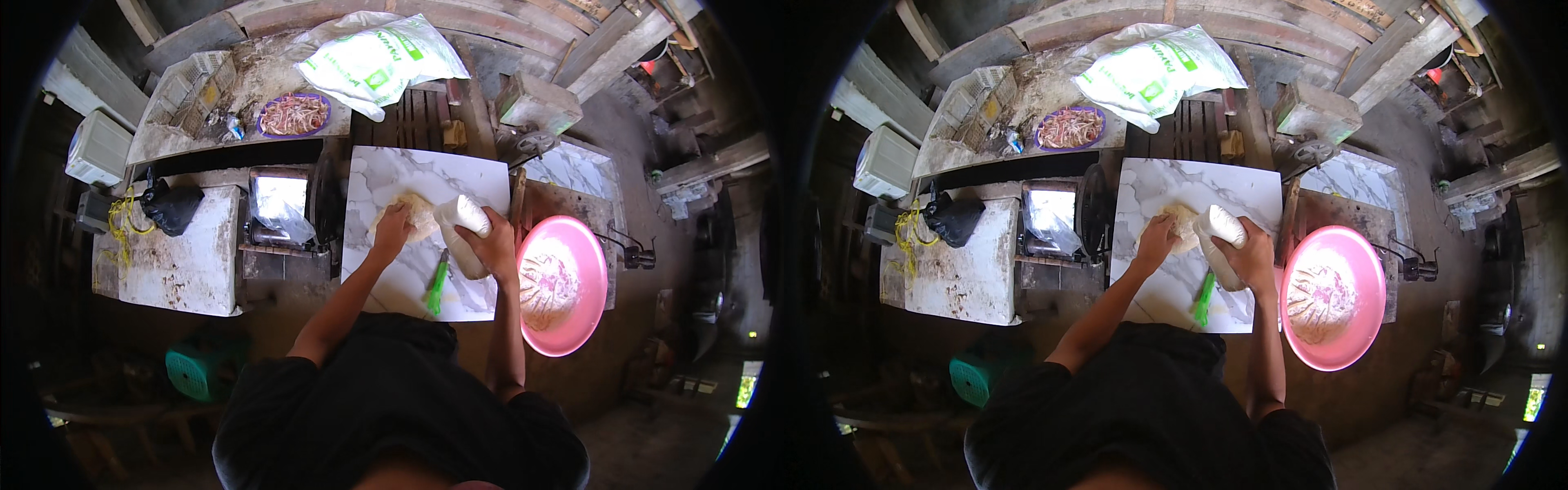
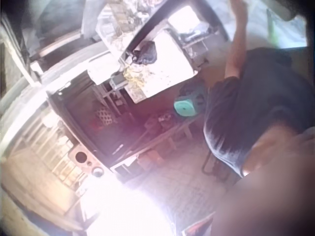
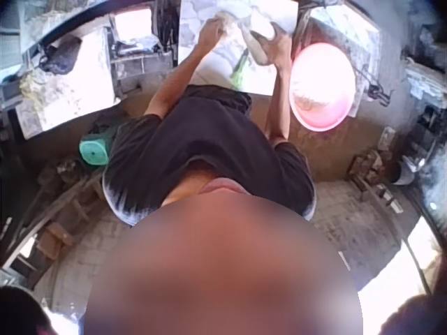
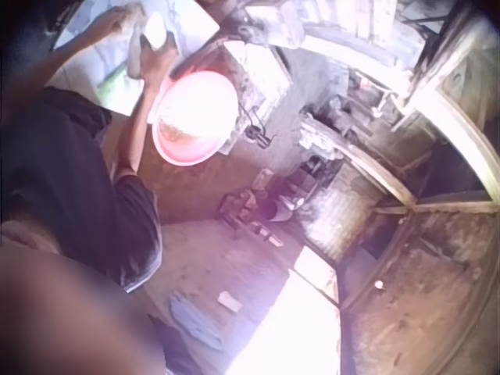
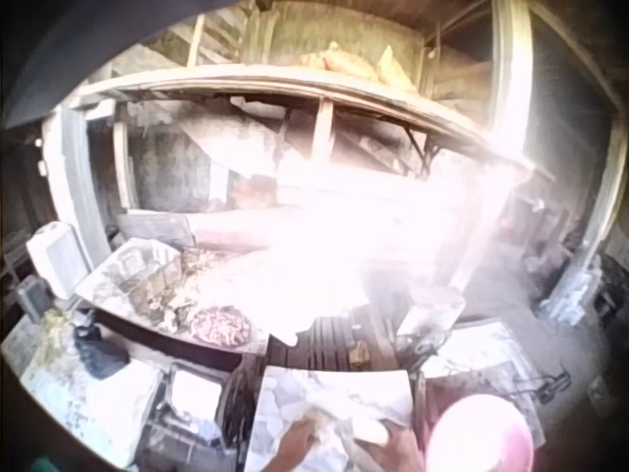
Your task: The person prepares dough by hand on a tiled surface, using a knife to cut portions of dough and then kneading and coating them in flour within a pink bowl.
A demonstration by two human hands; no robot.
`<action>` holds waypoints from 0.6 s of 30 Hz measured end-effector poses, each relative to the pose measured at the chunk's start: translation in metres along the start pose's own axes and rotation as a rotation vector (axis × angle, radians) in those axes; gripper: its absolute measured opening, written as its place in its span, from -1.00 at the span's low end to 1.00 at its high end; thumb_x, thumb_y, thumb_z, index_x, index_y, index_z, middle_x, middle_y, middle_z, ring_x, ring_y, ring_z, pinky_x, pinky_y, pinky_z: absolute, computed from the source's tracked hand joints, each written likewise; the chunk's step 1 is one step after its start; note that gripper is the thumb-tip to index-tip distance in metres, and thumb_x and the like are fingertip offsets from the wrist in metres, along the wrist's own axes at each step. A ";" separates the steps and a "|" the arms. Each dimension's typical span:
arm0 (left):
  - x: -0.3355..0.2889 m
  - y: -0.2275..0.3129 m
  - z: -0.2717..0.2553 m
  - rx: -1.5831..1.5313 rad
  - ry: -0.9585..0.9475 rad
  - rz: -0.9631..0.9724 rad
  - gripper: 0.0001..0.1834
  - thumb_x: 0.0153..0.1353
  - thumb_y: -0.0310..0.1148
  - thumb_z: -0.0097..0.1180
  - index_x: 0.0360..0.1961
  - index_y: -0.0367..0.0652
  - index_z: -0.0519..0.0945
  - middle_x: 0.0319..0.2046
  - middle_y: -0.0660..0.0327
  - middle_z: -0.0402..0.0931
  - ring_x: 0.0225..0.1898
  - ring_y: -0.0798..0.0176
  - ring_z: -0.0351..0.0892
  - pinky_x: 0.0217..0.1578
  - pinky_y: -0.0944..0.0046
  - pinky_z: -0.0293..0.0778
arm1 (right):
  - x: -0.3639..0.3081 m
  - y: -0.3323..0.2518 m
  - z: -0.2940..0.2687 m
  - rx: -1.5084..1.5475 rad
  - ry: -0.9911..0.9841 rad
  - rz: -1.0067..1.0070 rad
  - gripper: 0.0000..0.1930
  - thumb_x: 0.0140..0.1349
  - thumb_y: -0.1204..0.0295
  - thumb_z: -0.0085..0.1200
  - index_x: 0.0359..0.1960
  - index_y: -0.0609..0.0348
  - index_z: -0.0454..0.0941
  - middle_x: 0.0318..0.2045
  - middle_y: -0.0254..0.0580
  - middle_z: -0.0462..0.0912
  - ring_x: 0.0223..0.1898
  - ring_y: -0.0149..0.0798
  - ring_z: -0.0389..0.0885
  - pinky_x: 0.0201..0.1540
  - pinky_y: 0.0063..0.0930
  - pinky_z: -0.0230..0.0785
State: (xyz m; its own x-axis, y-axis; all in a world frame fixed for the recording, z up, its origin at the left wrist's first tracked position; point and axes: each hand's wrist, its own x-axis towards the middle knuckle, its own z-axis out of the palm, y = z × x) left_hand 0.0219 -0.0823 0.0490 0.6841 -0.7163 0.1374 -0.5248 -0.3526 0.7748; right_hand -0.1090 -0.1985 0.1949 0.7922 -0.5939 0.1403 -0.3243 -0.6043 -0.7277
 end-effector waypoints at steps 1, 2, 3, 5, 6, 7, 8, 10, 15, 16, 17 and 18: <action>0.001 0.002 0.000 0.008 -0.030 -0.018 -0.44 -0.23 -0.47 0.20 -0.10 -0.28 0.35 -0.17 0.04 0.36 -0.11 -0.01 0.30 -0.12 0.18 0.29 | -0.001 -0.001 0.001 -0.001 -0.005 0.003 -0.72 -0.21 0.42 0.21 -0.41 0.25 0.48 -0.51 0.01 0.54 -0.45 -0.06 0.55 -0.40 -0.38 0.35; 0.003 0.003 -0.001 0.019 -0.058 -0.030 -0.41 -0.25 -0.48 0.20 -0.08 -0.29 0.33 -0.16 0.03 0.34 -0.09 -0.02 0.28 -0.14 0.16 0.30 | 0.001 -0.003 0.003 0.026 -0.004 0.020 -0.72 -0.21 0.41 0.22 -0.44 0.26 0.48 -0.52 0.02 0.54 -0.46 -0.06 0.55 -0.41 -0.37 0.35; 0.004 0.001 0.001 0.019 -0.056 -0.028 -0.41 -0.25 -0.48 0.20 -0.08 -0.29 0.33 -0.16 0.03 0.34 -0.09 -0.02 0.28 -0.14 0.16 0.30 | 0.003 -0.005 0.004 0.053 -0.003 0.038 -0.72 -0.21 0.39 0.22 -0.46 0.28 0.47 -0.54 0.03 0.53 -0.48 -0.06 0.54 -0.41 -0.37 0.34; 0.005 -0.004 0.006 0.109 -0.025 0.008 -0.22 -0.28 -0.44 0.25 0.05 -0.27 0.18 -0.13 0.00 0.30 -0.06 -0.05 0.24 -0.11 0.16 0.28 | 0.010 -0.008 0.008 0.029 0.017 0.026 -0.71 -0.20 0.39 0.22 -0.46 0.29 0.46 -0.56 0.01 0.53 -0.51 -0.12 0.54 -0.44 -0.40 0.34; 0.006 -0.006 0.005 0.112 -0.026 0.009 -0.22 -0.28 -0.44 0.25 0.05 -0.27 0.18 -0.13 0.00 0.30 -0.06 -0.05 0.24 -0.11 0.16 0.28 | 0.013 -0.009 0.010 0.006 0.035 0.017 -0.71 -0.19 0.38 0.22 -0.45 0.30 0.46 -0.58 -0.01 0.53 -0.53 -0.19 0.54 -0.46 -0.43 0.34; 0.008 -0.008 0.004 0.092 -0.057 0.006 -0.15 -0.30 -0.42 0.26 0.09 -0.26 0.12 -0.11 -0.01 0.28 -0.05 -0.05 0.23 -0.09 0.16 0.27 | 0.017 -0.011 0.011 0.008 0.036 0.018 -0.71 -0.19 0.38 0.22 -0.45 0.30 0.46 -0.58 -0.01 0.53 -0.53 -0.19 0.54 -0.46 -0.43 0.34; 0.011 -0.010 0.003 0.071 -0.087 0.004 -0.08 -0.31 -0.40 0.28 0.13 -0.25 0.05 -0.09 -0.02 0.26 -0.04 -0.06 0.22 -0.08 0.16 0.26 | 0.020 -0.012 0.011 -0.041 0.063 -0.004 -0.71 -0.18 0.39 0.22 -0.45 0.31 0.46 -0.58 0.00 0.53 -0.54 -0.18 0.54 -0.46 -0.43 0.34; 0.012 -0.011 0.003 0.049 -0.095 -0.005 -0.05 -0.32 -0.39 0.28 0.13 -0.25 0.02 -0.08 -0.03 0.25 -0.03 -0.06 0.20 -0.08 0.16 0.26 | 0.021 -0.011 0.011 -0.089 0.092 -0.026 -0.72 -0.17 0.39 0.21 -0.45 0.31 0.46 -0.59 0.00 0.52 -0.54 -0.18 0.54 -0.47 -0.42 0.34; 0.010 -0.023 0.002 0.050 0.007 0.122 -0.19 -0.26 -0.40 0.25 0.08 -0.26 0.14 -0.14 -0.01 0.31 -0.06 -0.05 0.24 -0.09 0.17 0.26 | 0.013 -0.003 0.001 0.010 -0.044 -0.001 -0.74 -0.18 0.43 0.17 -0.41 0.26 0.49 -0.51 0.04 0.54 -0.43 -0.05 0.55 -0.38 -0.37 0.35; 0.006 -0.033 0.004 -0.077 0.040 0.165 -0.37 -0.22 -0.42 0.20 -0.04 -0.26 0.27 -0.21 0.02 0.35 -0.12 -0.03 0.29 -0.12 0.17 0.28 | 0.010 -0.002 0.000 0.008 -0.045 -0.006 -0.74 -0.18 0.43 0.17 -0.41 0.26 0.49 -0.51 0.04 0.54 -0.43 -0.05 0.55 -0.38 -0.37 0.35; 0.003 -0.033 0.002 -0.202 0.067 0.214 -0.55 -0.18 -0.45 0.16 -0.16 -0.25 0.40 -0.28 0.05 0.39 -0.17 -0.02 0.33 -0.16 0.17 0.30 | 0.007 0.001 -0.001 0.027 -0.085 -0.021 -0.74 -0.18 0.43 0.16 -0.38 0.23 0.50 -0.50 0.03 0.54 -0.42 -0.06 0.55 -0.37 -0.38 0.35; 0.001 -0.031 0.003 -0.202 0.067 0.220 -0.55 -0.18 -0.45 0.16 -0.16 -0.25 0.40 -0.28 0.05 0.39 -0.17 -0.02 0.33 -0.16 0.17 0.30 | 0.006 0.004 0.000 0.046 -0.126 -0.036 -0.73 -0.18 0.44 0.16 -0.36 0.21 0.50 -0.49 0.01 0.55 -0.41 -0.07 0.55 -0.36 -0.40 0.35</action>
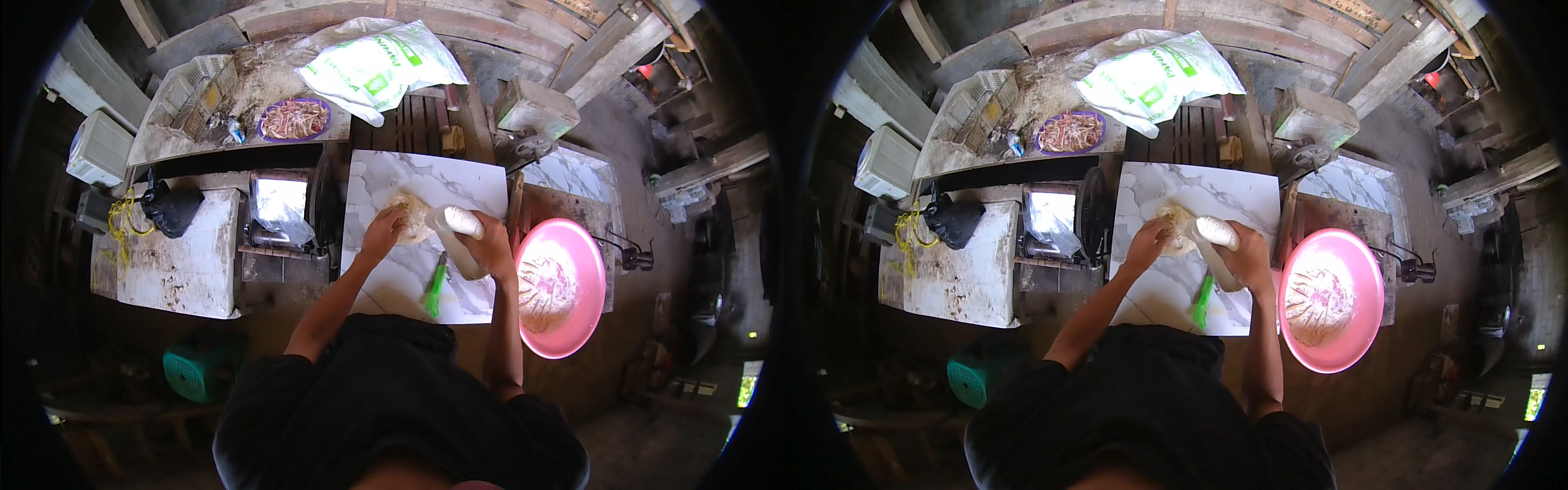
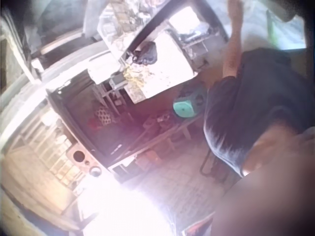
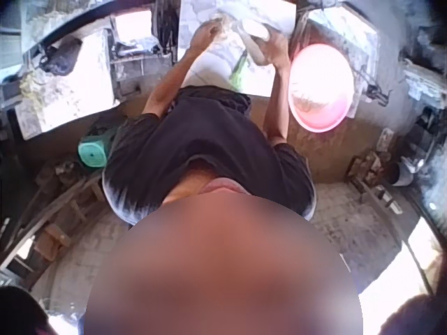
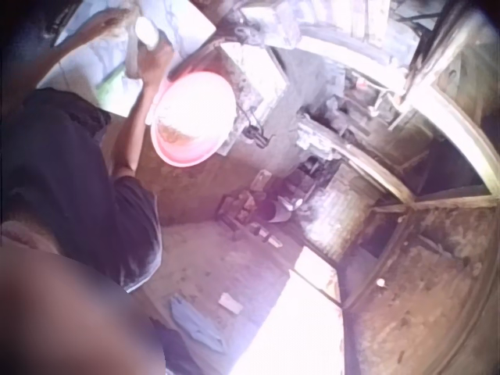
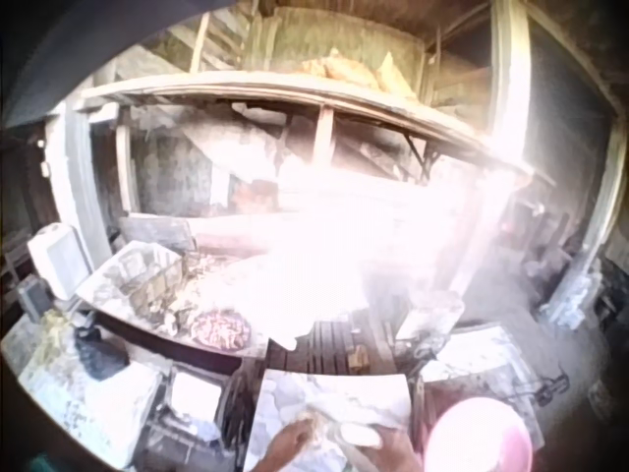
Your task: The person prepares dough by hand on a tiled surface, using a knife to cut portions of dough and then kneading and coating them in flour within a pink bowl.
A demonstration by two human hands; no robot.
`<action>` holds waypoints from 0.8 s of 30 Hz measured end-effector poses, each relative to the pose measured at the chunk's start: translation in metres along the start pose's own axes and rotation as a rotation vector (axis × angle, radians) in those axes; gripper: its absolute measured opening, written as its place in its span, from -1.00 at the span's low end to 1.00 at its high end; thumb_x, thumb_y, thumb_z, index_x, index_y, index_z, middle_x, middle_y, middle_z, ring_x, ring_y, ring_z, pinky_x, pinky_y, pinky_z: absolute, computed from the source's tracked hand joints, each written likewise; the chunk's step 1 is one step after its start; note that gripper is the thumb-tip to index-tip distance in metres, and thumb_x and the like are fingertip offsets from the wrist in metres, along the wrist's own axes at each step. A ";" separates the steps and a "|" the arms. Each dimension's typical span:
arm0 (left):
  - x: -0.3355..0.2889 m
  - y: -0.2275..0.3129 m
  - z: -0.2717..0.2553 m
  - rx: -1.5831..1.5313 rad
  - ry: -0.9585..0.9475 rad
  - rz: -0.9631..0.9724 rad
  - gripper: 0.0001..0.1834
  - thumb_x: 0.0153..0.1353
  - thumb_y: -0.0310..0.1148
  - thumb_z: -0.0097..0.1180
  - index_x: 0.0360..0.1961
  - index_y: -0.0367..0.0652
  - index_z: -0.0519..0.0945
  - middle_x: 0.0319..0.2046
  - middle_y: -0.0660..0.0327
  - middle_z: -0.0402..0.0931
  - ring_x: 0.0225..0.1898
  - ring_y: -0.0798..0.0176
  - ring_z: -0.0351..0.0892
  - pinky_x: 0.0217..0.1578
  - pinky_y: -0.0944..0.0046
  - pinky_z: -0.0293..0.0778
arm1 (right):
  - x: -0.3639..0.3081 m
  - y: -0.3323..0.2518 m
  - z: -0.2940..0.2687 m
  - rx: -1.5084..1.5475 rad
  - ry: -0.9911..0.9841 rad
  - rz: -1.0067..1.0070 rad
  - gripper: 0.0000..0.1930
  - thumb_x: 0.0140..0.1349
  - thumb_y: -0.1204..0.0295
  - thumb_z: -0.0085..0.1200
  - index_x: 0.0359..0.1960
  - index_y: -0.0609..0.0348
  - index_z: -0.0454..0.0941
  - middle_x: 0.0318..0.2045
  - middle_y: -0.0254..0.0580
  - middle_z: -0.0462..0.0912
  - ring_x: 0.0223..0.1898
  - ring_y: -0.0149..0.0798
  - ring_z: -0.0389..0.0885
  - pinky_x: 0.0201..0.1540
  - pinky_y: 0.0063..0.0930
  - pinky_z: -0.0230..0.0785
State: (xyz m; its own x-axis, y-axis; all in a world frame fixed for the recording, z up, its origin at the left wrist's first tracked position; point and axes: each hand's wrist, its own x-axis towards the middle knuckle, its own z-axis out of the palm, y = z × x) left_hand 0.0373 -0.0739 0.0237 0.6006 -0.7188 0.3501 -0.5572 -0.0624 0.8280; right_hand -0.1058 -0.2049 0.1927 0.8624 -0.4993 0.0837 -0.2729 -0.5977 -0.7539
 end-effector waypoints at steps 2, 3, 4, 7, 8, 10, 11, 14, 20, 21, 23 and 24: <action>-0.003 0.007 0.003 0.068 0.029 -0.038 -0.87 -0.12 -0.51 0.06 -0.45 -0.23 0.48 -0.39 0.11 0.43 -0.27 0.02 0.38 -0.23 0.19 0.33 | 0.004 0.003 0.006 0.014 0.016 -0.014 -0.75 -0.15 0.46 0.16 -0.37 0.25 0.50 -0.50 -0.04 0.55 -0.45 -0.24 0.56 -0.36 -0.46 0.35; -0.002 0.008 0.005 0.071 0.029 -0.038 -0.87 -0.12 -0.51 0.06 -0.45 -0.23 0.48 -0.39 0.11 0.43 -0.27 0.02 0.38 -0.23 0.19 0.33 | 0.006 -0.001 0.009 -0.006 0.047 -0.003 -0.75 -0.16 0.46 0.16 -0.38 0.25 0.50 -0.51 -0.05 0.55 -0.46 -0.24 0.55 -0.36 -0.46 0.35; -0.001 0.009 0.008 0.106 0.045 -0.047 -0.91 -0.11 -0.52 0.04 -0.48 -0.22 0.47 -0.39 0.12 0.42 -0.28 0.03 0.38 -0.25 0.19 0.33 | 0.008 -0.004 0.011 -0.027 0.078 0.008 -0.75 -0.17 0.46 0.17 -0.38 0.25 0.49 -0.52 -0.06 0.55 -0.47 -0.25 0.55 -0.37 -0.47 0.35; 0.001 0.012 0.004 0.151 0.036 -0.057 -0.95 -0.09 -0.53 0.01 -0.52 -0.21 0.46 -0.39 0.13 0.42 -0.29 0.06 0.38 -0.27 0.19 0.33 | 0.017 -0.009 0.014 -0.023 0.141 0.019 -0.74 -0.19 0.46 0.19 -0.40 0.27 0.48 -0.53 -0.06 0.55 -0.48 -0.23 0.55 -0.39 -0.47 0.34; 0.003 0.013 0.002 0.164 0.020 -0.055 -0.96 -0.08 -0.52 0.00 -0.52 -0.20 0.47 -0.39 0.13 0.42 -0.28 0.06 0.38 -0.26 0.19 0.33 | 0.018 -0.009 0.014 -0.024 0.138 0.019 -0.74 -0.19 0.46 0.19 -0.40 0.27 0.48 -0.53 -0.06 0.55 -0.48 -0.23 0.55 -0.39 -0.47 0.34; 0.002 0.014 0.002 0.206 0.004 -0.039 -0.94 -0.07 -0.51 0.00 -0.49 -0.20 0.47 -0.37 0.13 0.43 -0.25 0.07 0.38 -0.24 0.19 0.33 | 0.019 -0.007 0.011 0.022 0.146 -0.023 -0.74 -0.19 0.46 0.20 -0.42 0.29 0.47 -0.54 -0.05 0.54 -0.49 -0.25 0.54 -0.41 -0.47 0.34; 0.001 0.015 0.002 0.247 -0.014 -0.022 -0.92 -0.07 -0.50 0.00 -0.47 -0.20 0.47 -0.34 0.13 0.43 -0.22 0.08 0.38 -0.21 0.20 0.33 | 0.018 -0.006 0.010 0.021 0.141 -0.022 -0.74 -0.19 0.46 0.20 -0.42 0.29 0.47 -0.54 -0.05 0.54 -0.49 -0.25 0.54 -0.41 -0.47 0.34; -0.006 0.023 0.007 0.354 0.030 -0.049 -0.83 -0.06 -0.50 -0.01 -0.37 -0.23 0.46 -0.25 0.11 0.43 -0.12 0.08 0.36 -0.14 0.22 0.32 | 0.005 -0.006 0.007 -0.014 0.130 -0.024 -0.75 -0.19 0.45 0.20 -0.44 0.30 0.46 -0.56 -0.05 0.54 -0.51 -0.30 0.53 -0.42 -0.47 0.34; -0.006 0.020 0.003 0.346 -0.074 -0.078 -0.66 -0.02 -0.47 -0.02 -0.16 -0.29 0.40 -0.10 0.02 0.37 0.02 0.02 0.26 0.00 0.21 0.23 | -0.002 -0.001 0.015 -0.029 0.015 0.072 -0.73 -0.18 0.47 0.18 -0.37 0.28 0.48 -0.51 -0.02 0.55 -0.46 -0.19 0.55 -0.37 -0.43 0.34; -0.006 0.015 0.003 0.349 -0.075 -0.077 -0.66 -0.02 -0.47 -0.02 -0.16 -0.29 0.40 -0.10 0.02 0.37 0.02 0.02 0.26 0.00 0.21 0.23 | 0.001 -0.002 0.017 -0.026 0.016 0.071 -0.73 -0.18 0.47 0.18 -0.37 0.28 0.48 -0.51 -0.02 0.55 -0.46 -0.19 0.55 -0.37 -0.43 0.34; -0.007 0.007 0.004 0.340 -0.083 -0.003 -0.63 -0.03 -0.48 -0.01 -0.13 -0.31 0.39 -0.07 0.00 0.34 0.08 0.00 0.18 0.04 0.21 0.18 | 0.009 -0.005 0.018 -0.011 0.023 0.016 -0.73 -0.18 0.50 0.15 -0.35 0.27 0.48 -0.50 -0.03 0.55 -0.44 -0.17 0.55 -0.34 -0.42 0.35; -0.006 0.005 0.004 0.343 -0.084 -0.002 -0.63 -0.03 -0.48 -0.01 -0.13 -0.31 0.39 -0.07 0.00 0.34 0.08 0.00 0.18 0.04 0.21 0.18 | 0.013 -0.003 0.018 -0.008 0.024 0.016 -0.73 -0.18 0.50 0.15 -0.35 0.27 0.48 -0.50 -0.03 0.55 -0.44 -0.17 0.55 -0.34 -0.42 0.35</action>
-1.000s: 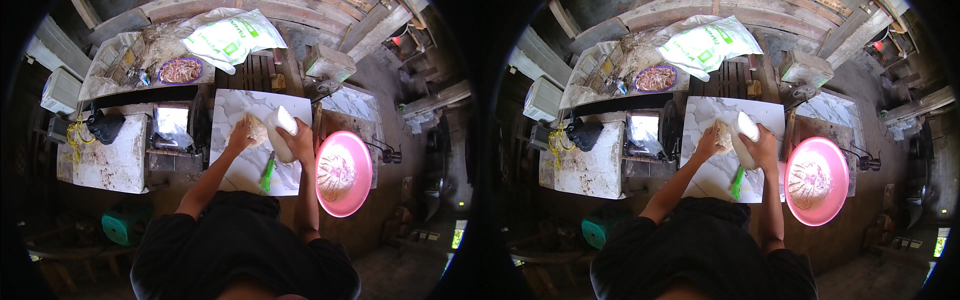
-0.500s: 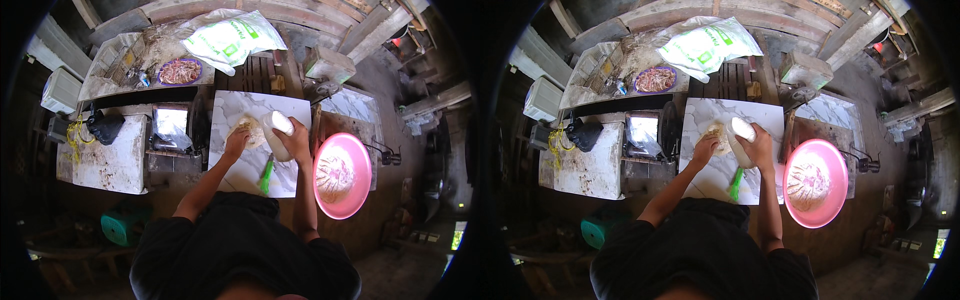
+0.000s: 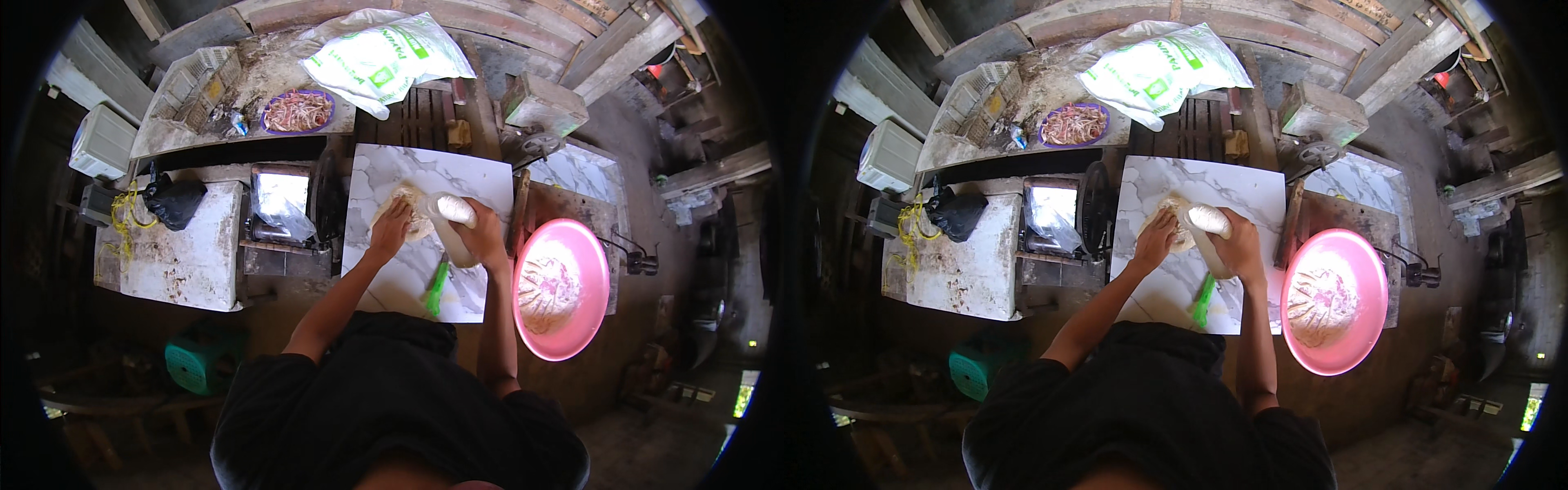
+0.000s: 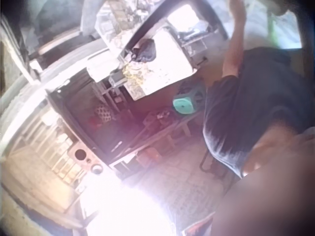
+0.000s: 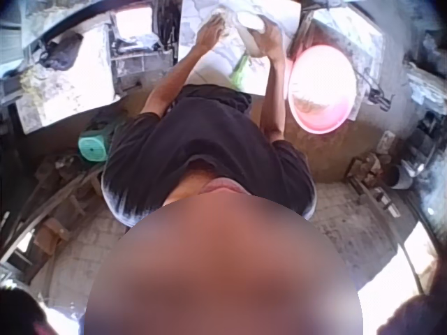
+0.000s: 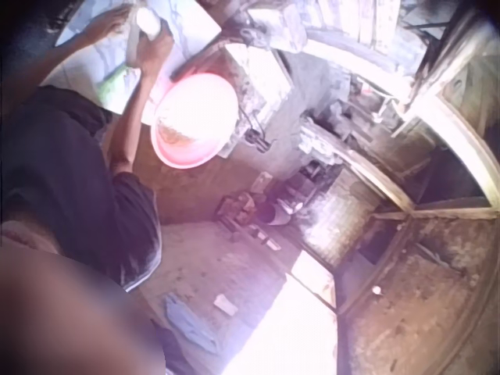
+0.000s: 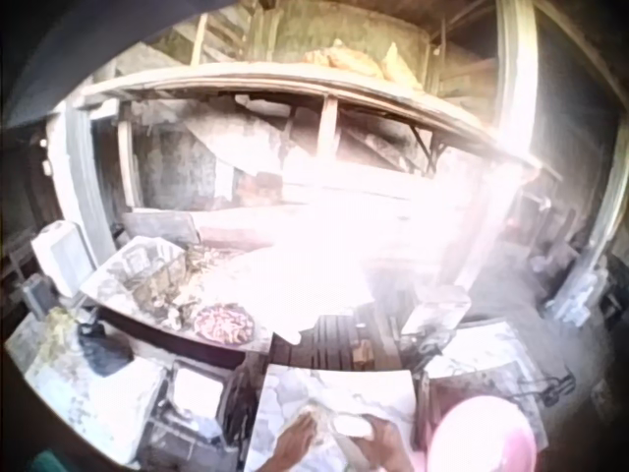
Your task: The person prepares dough by hand on a tiled surface, using a knife to cut portions of dough and then kneading and coating them in flour within a pink bowl.
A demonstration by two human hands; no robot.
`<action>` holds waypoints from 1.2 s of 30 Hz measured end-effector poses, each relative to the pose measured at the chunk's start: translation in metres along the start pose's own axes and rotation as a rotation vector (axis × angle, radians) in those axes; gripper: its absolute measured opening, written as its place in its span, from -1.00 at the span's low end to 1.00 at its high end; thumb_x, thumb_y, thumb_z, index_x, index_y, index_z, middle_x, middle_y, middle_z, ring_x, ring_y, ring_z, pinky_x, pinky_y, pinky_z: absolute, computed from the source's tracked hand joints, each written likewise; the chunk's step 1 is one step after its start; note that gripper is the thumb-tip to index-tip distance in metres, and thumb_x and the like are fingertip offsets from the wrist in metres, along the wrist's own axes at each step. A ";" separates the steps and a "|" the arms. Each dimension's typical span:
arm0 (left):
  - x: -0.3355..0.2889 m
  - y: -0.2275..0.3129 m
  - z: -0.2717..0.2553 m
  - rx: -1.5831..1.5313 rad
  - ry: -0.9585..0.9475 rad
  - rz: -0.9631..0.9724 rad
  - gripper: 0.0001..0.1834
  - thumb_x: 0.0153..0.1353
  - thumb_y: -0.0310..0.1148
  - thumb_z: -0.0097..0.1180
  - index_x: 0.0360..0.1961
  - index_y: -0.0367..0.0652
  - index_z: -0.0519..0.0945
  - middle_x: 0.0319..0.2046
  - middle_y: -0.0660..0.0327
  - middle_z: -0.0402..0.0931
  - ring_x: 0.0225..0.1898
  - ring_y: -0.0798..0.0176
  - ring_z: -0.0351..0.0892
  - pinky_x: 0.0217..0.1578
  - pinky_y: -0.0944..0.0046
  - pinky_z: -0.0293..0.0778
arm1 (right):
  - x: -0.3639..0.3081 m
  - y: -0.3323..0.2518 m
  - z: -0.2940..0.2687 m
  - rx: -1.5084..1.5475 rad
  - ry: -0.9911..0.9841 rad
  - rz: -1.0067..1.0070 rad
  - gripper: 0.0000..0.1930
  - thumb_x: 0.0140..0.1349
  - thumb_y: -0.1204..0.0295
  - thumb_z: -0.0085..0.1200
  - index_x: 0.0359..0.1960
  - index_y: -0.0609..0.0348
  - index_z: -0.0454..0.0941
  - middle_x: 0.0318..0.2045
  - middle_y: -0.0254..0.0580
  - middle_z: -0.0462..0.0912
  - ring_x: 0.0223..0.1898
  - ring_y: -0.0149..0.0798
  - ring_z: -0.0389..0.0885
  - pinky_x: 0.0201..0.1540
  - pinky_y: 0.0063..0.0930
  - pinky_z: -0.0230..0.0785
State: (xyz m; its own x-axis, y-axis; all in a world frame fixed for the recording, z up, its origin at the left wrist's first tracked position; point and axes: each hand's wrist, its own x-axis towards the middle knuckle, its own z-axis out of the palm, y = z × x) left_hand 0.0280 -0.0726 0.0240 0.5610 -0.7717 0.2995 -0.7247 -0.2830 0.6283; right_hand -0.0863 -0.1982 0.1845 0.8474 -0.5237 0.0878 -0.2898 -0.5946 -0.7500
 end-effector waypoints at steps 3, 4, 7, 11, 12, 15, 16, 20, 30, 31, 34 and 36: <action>0.001 -0.001 0.001 0.026 -0.044 -0.016 -0.58 -0.05 -0.47 0.01 -0.09 -0.32 0.36 -0.03 0.00 0.30 0.14 0.00 0.08 0.08 0.20 0.11 | 0.004 0.006 -0.003 -0.034 0.047 -0.092 -0.73 -0.18 0.49 0.16 -0.36 0.27 0.48 -0.49 -0.03 0.55 -0.43 -0.17 0.56 -0.33 -0.44 0.35; 0.001 -0.002 0.002 0.040 -0.059 -0.023 -0.55 -0.08 -0.47 0.02 -0.07 -0.30 0.35 -0.01 0.04 0.28 0.16 0.03 0.05 0.07 0.21 0.12 | 0.001 0.005 -0.006 -0.034 0.045 -0.094 -0.73 -0.18 0.49 0.16 -0.36 0.27 0.48 -0.49 -0.03 0.55 -0.43 -0.17 0.56 -0.33 -0.44 0.35; 0.002 -0.009 0.006 0.048 -0.070 -0.021 -0.51 -0.10 -0.46 0.04 -0.05 -0.28 0.34 0.03 0.07 0.25 0.18 0.05 0.01 0.06 0.21 0.13 | -0.006 -0.009 -0.015 -0.077 0.068 0.077 -0.69 -0.20 0.33 0.21 -0.45 0.28 0.49 -0.53 0.04 0.54 -0.47 -0.06 0.55 -0.41 -0.37 0.35; 0.005 -0.013 0.005 0.059 -0.073 0.008 -0.47 -0.12 -0.43 0.07 -0.03 -0.29 0.32 0.03 0.04 0.24 0.17 0.03 0.02 0.07 0.20 0.12 | -0.003 -0.009 -0.010 -0.026 0.084 0.136 -0.68 -0.18 0.29 0.20 -0.46 0.29 0.48 -0.55 0.05 0.53 -0.50 -0.05 0.54 -0.43 -0.36 0.34; 0.005 -0.014 0.003 0.061 -0.075 0.017 -0.47 -0.12 -0.43 0.07 -0.03 -0.29 0.32 0.03 0.04 0.24 0.17 0.03 0.02 0.07 0.20 0.12 | 0.001 -0.011 -0.009 -0.018 0.074 0.132 -0.70 -0.13 0.31 0.18 -0.43 0.29 0.48 -0.54 0.00 0.54 -0.48 -0.13 0.55 -0.40 -0.40 0.34; 0.003 -0.022 -0.005 -0.095 -0.094 0.056 -0.44 -0.14 -0.43 0.10 -0.02 -0.29 0.30 0.03 0.02 0.23 0.15 0.00 0.04 0.08 0.19 0.11 | 0.011 -0.006 -0.007 -0.008 0.056 0.030 -0.73 -0.08 0.35 0.14 -0.38 0.29 0.49 -0.50 -0.04 0.55 -0.45 -0.23 0.55 -0.35 -0.44 0.35; 0.004 -0.027 -0.006 -0.266 -0.082 -0.035 -0.42 -0.15 -0.42 0.13 -0.02 -0.31 0.30 0.03 0.00 0.22 0.15 -0.01 0.05 0.09 0.18 0.10 | 0.015 -0.002 -0.006 -0.009 0.037 -0.068 -0.74 -0.07 0.37 0.13 -0.37 0.29 0.49 -0.48 -0.03 0.55 -0.43 -0.23 0.55 -0.33 -0.44 0.34; 0.003 -0.016 -0.013 -0.406 -0.065 -0.163 -0.37 -0.18 -0.39 0.18 -0.02 -0.32 0.29 0.04 -0.04 0.20 0.14 -0.03 0.07 0.09 0.18 0.09 | 0.021 0.012 -0.006 0.024 0.062 -0.221 -0.75 -0.07 0.39 0.12 -0.36 0.29 0.48 -0.46 -0.01 0.55 -0.42 -0.24 0.54 -0.32 -0.45 0.33; 0.004 -0.008 -0.011 -0.039 -0.124 -0.167 -0.29 -0.25 -0.28 0.26 -0.01 -0.25 0.29 0.12 0.09 0.11 0.17 0.00 0.01 0.12 0.18 0.01 | 0.013 -0.007 -0.006 -0.079 0.046 0.070 -0.71 -0.12 0.34 0.16 -0.38 0.29 0.49 -0.52 -0.01 0.55 -0.49 -0.23 0.55 -0.39 -0.45 0.35; 0.004 -0.012 -0.008 -0.020 -0.122 -0.131 -0.34 -0.23 -0.30 0.24 -0.03 -0.23 0.32 0.11 0.11 0.14 0.16 0.00 0.03 0.11 0.18 0.05 | 0.013 -0.006 -0.006 -0.015 0.031 0.041 -0.72 -0.11 0.36 0.16 -0.38 0.28 0.49 -0.52 -0.01 0.55 -0.49 -0.23 0.55 -0.39 -0.45 0.35; 0.005 -0.033 0.004 -0.172 -0.081 -0.147 -0.48 -0.17 -0.38 0.18 -0.09 -0.21 0.39 0.07 0.11 0.20 0.12 -0.01 0.12 0.05 0.19 0.15 | 0.010 -0.002 -0.004 0.007 -0.052 -0.064 -0.73 -0.10 0.39 0.14 -0.35 0.26 0.50 -0.51 -0.03 0.56 -0.48 -0.23 0.56 -0.39 -0.47 0.35; 0.006 -0.040 0.005 -0.350 -0.055 -0.200 -0.57 -0.13 -0.44 0.13 -0.14 -0.21 0.42 0.05 0.09 0.24 0.09 -0.01 0.17 0.01 0.20 0.21 | 0.009 0.001 -0.001 0.050 -0.076 -0.074 -0.74 -0.12 0.39 0.15 -0.36 0.23 0.50 -0.51 -0.04 0.56 -0.46 -0.17 0.56 -0.38 -0.44 0.35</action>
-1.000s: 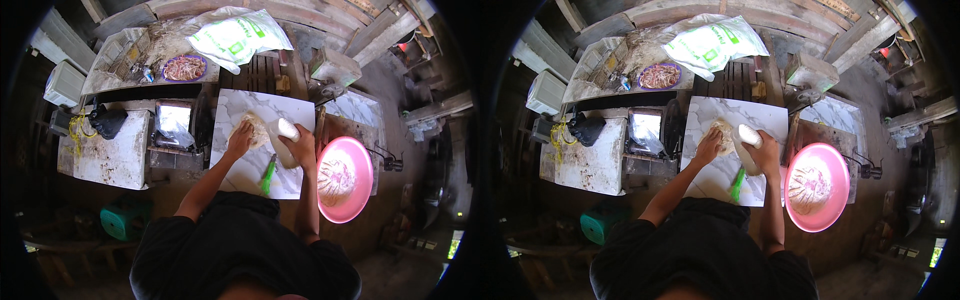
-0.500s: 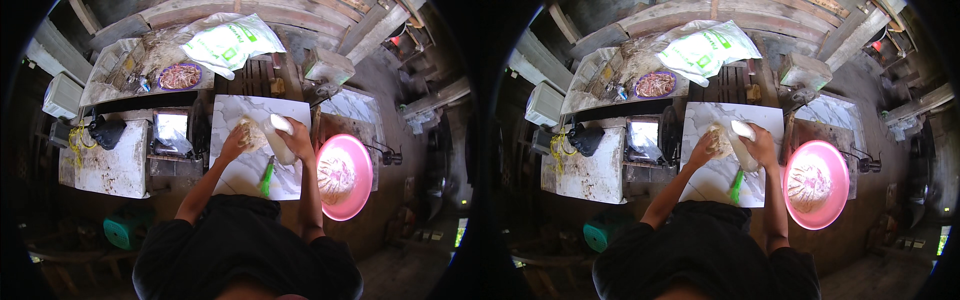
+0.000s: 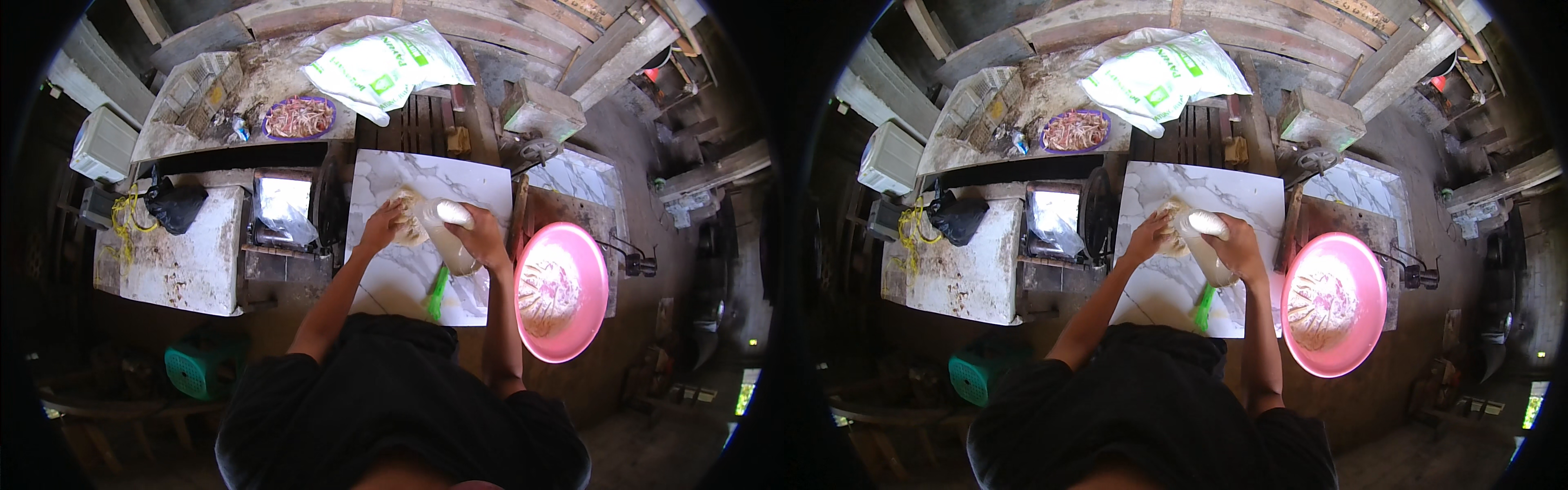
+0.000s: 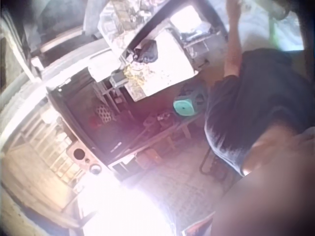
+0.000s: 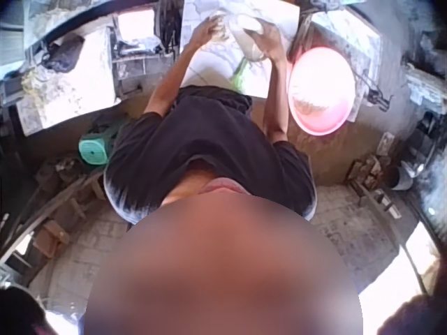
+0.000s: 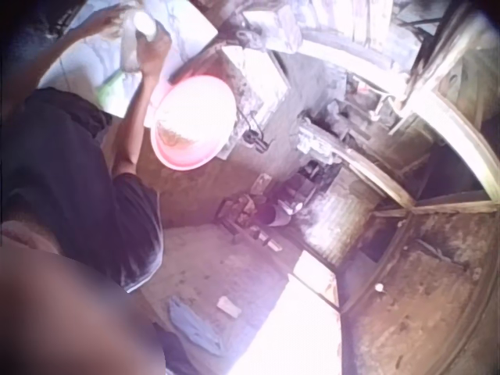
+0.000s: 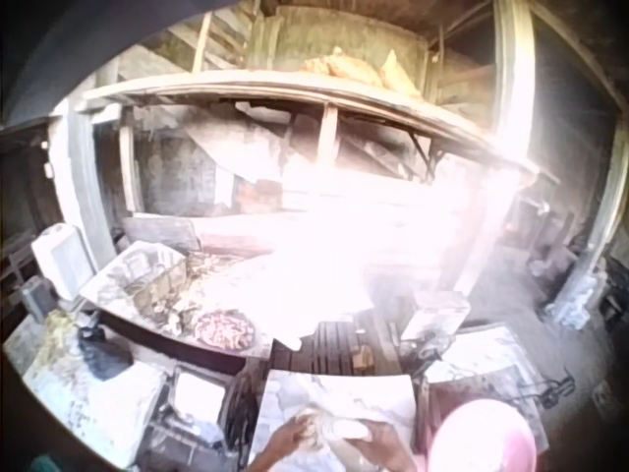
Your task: The person prepares dough by hand on a tiled surface, using a knife to cut portions of dough and then kneading and coating them in flour within a pink bowl.
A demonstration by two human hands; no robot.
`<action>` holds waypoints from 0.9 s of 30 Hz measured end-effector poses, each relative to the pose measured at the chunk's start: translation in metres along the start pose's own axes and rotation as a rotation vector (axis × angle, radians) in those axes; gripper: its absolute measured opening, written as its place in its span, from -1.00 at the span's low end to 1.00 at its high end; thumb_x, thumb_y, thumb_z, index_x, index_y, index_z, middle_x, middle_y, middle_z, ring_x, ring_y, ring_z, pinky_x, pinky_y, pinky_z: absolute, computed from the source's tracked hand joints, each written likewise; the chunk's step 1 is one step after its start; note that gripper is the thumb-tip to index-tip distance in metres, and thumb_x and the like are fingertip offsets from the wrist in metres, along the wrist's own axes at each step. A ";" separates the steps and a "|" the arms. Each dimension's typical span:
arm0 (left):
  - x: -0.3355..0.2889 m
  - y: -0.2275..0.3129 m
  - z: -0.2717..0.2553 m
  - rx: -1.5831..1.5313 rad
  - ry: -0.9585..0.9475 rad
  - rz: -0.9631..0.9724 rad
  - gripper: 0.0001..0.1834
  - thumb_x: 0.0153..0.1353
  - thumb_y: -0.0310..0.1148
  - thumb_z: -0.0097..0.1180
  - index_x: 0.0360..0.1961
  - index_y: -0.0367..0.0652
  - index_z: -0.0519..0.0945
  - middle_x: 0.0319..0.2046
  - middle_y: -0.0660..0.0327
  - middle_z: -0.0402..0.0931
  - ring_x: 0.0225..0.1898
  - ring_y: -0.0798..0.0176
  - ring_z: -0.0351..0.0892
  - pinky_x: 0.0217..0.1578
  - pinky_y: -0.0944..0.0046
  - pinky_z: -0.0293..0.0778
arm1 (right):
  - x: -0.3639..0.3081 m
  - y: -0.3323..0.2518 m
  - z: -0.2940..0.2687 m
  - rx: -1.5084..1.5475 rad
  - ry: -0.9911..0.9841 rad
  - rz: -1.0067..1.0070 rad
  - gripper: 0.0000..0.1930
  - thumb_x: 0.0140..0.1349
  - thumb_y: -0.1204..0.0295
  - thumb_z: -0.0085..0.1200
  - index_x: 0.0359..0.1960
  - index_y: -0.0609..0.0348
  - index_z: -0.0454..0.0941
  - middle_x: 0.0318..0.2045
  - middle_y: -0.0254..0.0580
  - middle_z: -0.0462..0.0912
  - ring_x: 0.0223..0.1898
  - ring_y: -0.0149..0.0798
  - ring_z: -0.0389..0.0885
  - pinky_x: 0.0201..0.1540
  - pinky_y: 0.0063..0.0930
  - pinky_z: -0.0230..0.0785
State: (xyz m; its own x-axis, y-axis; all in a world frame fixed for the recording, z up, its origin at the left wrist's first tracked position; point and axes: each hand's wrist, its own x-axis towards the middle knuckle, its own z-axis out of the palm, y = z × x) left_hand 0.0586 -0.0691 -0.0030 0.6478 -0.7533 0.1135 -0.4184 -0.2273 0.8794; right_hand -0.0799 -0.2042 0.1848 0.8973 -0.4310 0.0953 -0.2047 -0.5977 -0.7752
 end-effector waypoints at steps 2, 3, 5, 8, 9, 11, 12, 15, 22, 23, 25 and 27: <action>0.007 -0.001 -0.005 -0.024 -0.009 0.052 -0.67 -0.10 -0.58 0.00 -0.20 -0.23 0.45 -0.03 0.05 0.32 0.03 -0.02 0.26 -0.04 0.21 0.27 | -0.001 0.004 0.004 0.043 -0.019 -0.014 -0.75 -0.13 0.38 0.15 -0.38 0.20 0.51 -0.52 -0.04 0.55 -0.44 -0.12 0.56 -0.38 -0.41 0.35; 0.011 0.003 -0.008 -0.025 -0.009 0.054 -0.67 -0.10 -0.58 0.00 -0.20 -0.23 0.45 -0.03 0.05 0.32 0.03 -0.02 0.26 -0.04 0.21 0.27 | -0.001 0.007 0.006 0.009 0.001 0.016 -0.75 -0.13 0.37 0.15 -0.39 0.20 0.51 -0.52 -0.04 0.55 -0.45 -0.13 0.56 -0.38 -0.41 0.35; 0.015 0.006 -0.012 -0.110 0.046 -0.125 -0.64 -0.11 -0.61 -0.05 -0.18 -0.23 0.43 -0.06 0.01 0.34 -0.01 -0.03 0.30 -0.04 0.20 0.27 | -0.001 0.006 0.008 -0.025 0.022 0.041 -0.75 -0.13 0.36 0.16 -0.39 0.20 0.51 -0.53 -0.03 0.55 -0.45 -0.14 0.56 -0.39 -0.41 0.35; 0.009 -0.003 -0.010 -0.115 0.120 -0.082 -0.60 -0.11 -0.61 -0.04 -0.14 -0.24 0.40 -0.12 -0.05 0.36 -0.05 -0.05 0.32 -0.05 0.18 0.26 | 0.003 -0.002 0.008 -0.050 0.086 0.174 -0.74 -0.14 0.35 0.17 -0.40 0.20 0.51 -0.54 -0.03 0.55 -0.47 -0.12 0.56 -0.39 -0.40 0.35; 0.005 -0.006 -0.007 -0.106 0.137 -0.046 -0.59 -0.12 -0.60 -0.03 -0.12 -0.24 0.38 -0.14 -0.06 0.37 -0.06 -0.06 0.32 -0.05 0.17 0.26 | 0.003 -0.004 0.007 -0.048 0.093 0.159 -0.74 -0.14 0.35 0.17 -0.40 0.20 0.51 -0.54 -0.02 0.55 -0.47 -0.11 0.55 -0.39 -0.39 0.35; -0.006 -0.005 0.000 -0.052 0.152 0.064 -0.53 -0.15 -0.59 0.02 -0.10 -0.27 0.35 -0.18 -0.09 0.38 -0.09 -0.08 0.33 -0.05 0.15 0.24 | 0.004 -0.002 0.004 -0.044 0.102 0.144 -0.75 -0.14 0.35 0.17 -0.40 0.20 0.51 -0.55 -0.02 0.55 -0.48 -0.10 0.55 -0.39 -0.38 0.35; -0.005 -0.003 0.000 -0.050 0.150 0.065 -0.53 -0.15 -0.59 0.02 -0.10 -0.27 0.35 -0.18 -0.09 0.38 -0.09 -0.08 0.33 -0.05 0.15 0.24 | 0.005 0.001 0.004 0.006 0.092 0.114 -0.76 -0.14 0.37 0.17 -0.40 0.20 0.52 -0.53 -0.02 0.55 -0.46 -0.08 0.55 -0.38 -0.38 0.34; -0.004 0.001 0.002 0.077 0.093 0.041 -0.55 -0.19 -0.55 0.07 -0.16 -0.28 0.36 -0.23 -0.08 0.40 -0.12 -0.09 0.33 -0.08 0.11 0.23 | 0.012 0.005 0.007 0.020 0.087 -0.027 -0.77 -0.12 0.42 0.15 -0.39 0.24 0.51 -0.53 -0.03 0.55 -0.47 -0.20 0.54 -0.38 -0.43 0.34; 0.003 0.014 0.006 0.282 0.097 -0.108 -0.58 -0.22 -0.47 0.10 -0.23 -0.24 0.34 -0.34 -0.03 0.43 -0.25 -0.11 0.36 -0.21 0.03 0.26 | 0.008 0.012 0.009 -0.062 0.057 0.006 -0.77 -0.11 0.44 0.14 -0.38 0.27 0.51 -0.52 -0.06 0.57 -0.49 -0.30 0.55 -0.38 -0.48 0.35; 0.004 0.015 0.005 0.326 0.080 -0.127 -0.57 -0.22 -0.47 0.10 -0.22 -0.24 0.34 -0.35 -0.04 0.43 -0.26 -0.10 0.37 -0.21 0.04 0.27 | 0.006 0.010 0.009 -0.062 0.056 0.007 -0.77 -0.11 0.44 0.14 -0.38 0.27 0.51 -0.52 -0.06 0.57 -0.49 -0.30 0.55 -0.38 -0.48 0.35; 0.004 0.017 0.004 0.359 0.090 -0.138 -0.58 -0.21 -0.46 0.10 -0.22 -0.23 0.34 -0.38 -0.03 0.44 -0.28 -0.08 0.38 -0.24 0.04 0.29 | 0.003 0.007 0.009 -0.146 0.086 0.155 -0.76 -0.11 0.40 0.16 -0.39 0.28 0.51 -0.54 -0.06 0.56 -0.51 -0.30 0.54 -0.40 -0.47 0.35; 0.007 0.019 0.003 0.391 0.102 -0.142 -0.58 -0.21 -0.46 0.09 -0.22 -0.23 0.35 -0.40 -0.01 0.44 -0.29 -0.06 0.39 -0.26 0.04 0.31 | 0.002 0.006 0.007 -0.103 0.093 0.154 -0.75 -0.11 0.39 0.16 -0.39 0.28 0.51 -0.55 -0.06 0.56 -0.52 -0.29 0.54 -0.41 -0.46 0.35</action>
State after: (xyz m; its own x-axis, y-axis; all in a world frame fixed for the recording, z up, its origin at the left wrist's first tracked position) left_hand 0.0534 -0.0803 0.0131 0.7674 -0.6377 0.0664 -0.5179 -0.5556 0.6505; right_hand -0.0767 -0.2041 0.1756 0.8133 -0.5804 0.0411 -0.3800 -0.5833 -0.7179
